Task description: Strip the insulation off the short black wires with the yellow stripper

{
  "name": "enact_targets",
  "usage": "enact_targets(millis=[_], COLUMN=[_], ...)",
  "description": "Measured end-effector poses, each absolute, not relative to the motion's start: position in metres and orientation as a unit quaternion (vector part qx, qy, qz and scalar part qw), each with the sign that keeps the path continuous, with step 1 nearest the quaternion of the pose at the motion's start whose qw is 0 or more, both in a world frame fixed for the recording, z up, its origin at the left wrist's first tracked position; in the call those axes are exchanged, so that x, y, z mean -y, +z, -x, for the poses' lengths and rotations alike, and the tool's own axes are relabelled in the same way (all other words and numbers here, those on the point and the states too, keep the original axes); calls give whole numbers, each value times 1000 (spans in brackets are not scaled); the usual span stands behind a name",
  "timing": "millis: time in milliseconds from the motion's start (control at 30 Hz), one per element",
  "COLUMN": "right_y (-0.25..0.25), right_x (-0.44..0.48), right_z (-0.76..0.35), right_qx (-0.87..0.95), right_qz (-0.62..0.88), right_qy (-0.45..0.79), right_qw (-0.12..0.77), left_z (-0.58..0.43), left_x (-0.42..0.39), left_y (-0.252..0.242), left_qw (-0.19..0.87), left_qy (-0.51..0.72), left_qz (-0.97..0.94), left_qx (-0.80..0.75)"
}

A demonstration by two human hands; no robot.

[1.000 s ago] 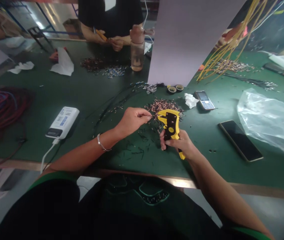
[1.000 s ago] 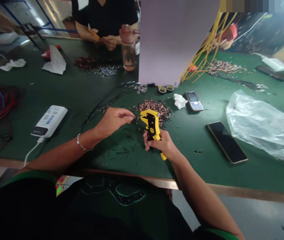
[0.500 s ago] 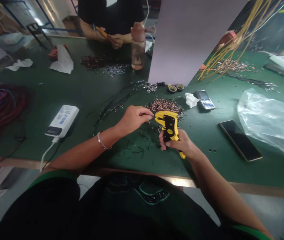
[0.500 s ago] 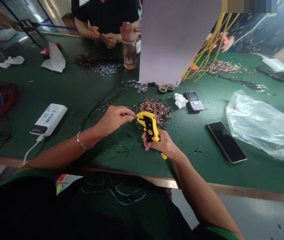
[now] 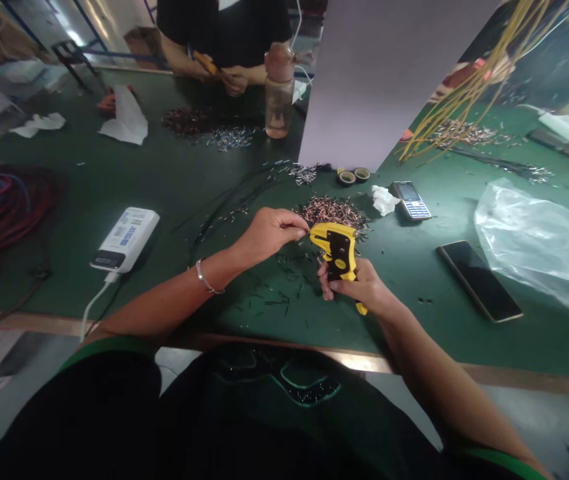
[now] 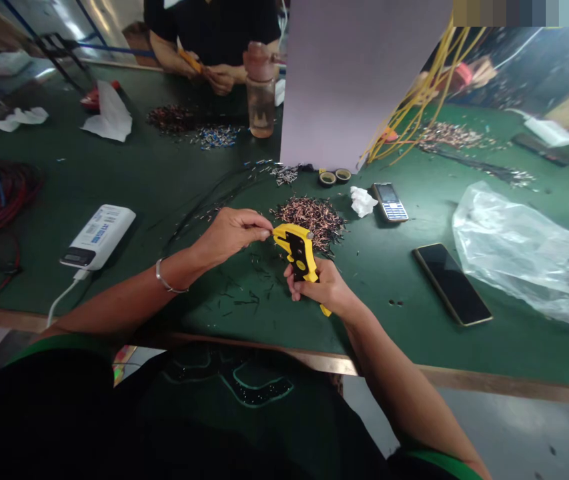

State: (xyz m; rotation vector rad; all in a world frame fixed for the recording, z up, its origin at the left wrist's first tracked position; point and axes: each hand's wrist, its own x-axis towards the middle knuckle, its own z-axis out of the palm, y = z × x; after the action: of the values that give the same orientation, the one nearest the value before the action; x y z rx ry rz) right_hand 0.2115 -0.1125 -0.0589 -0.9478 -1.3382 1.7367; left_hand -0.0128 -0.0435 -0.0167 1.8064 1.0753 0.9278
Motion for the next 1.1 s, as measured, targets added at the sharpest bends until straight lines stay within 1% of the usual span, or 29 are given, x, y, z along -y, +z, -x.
enact_targets(millis=[200, 500, 667, 800, 967, 1100], right_y=[-60, -53, -53, -56, -61, -67], right_x=[113, 116, 117, 117, 118, 116], right_z=[-206, -199, -196, -196, -193, -187], right_qx=[515, 530, 540, 534, 525, 503], right_qz=[384, 417, 437, 446, 452, 464], right_qy=[670, 637, 621, 615, 606, 596], right_qw=[373, 373, 364, 372, 391, 420], left_z=[17, 19, 25, 30, 28, 25], left_x=[37, 33, 24, 16, 13, 11], left_y=[-18, -16, -19, -24, -30, -36], left_qw=[375, 388, 417, 437, 464, 466], left_qy=[369, 352, 329, 324, 333, 348], left_qz=[-746, -748, -728, -715, -695, -678], left_qx=[-408, -408, -433, -438, -436, -449])
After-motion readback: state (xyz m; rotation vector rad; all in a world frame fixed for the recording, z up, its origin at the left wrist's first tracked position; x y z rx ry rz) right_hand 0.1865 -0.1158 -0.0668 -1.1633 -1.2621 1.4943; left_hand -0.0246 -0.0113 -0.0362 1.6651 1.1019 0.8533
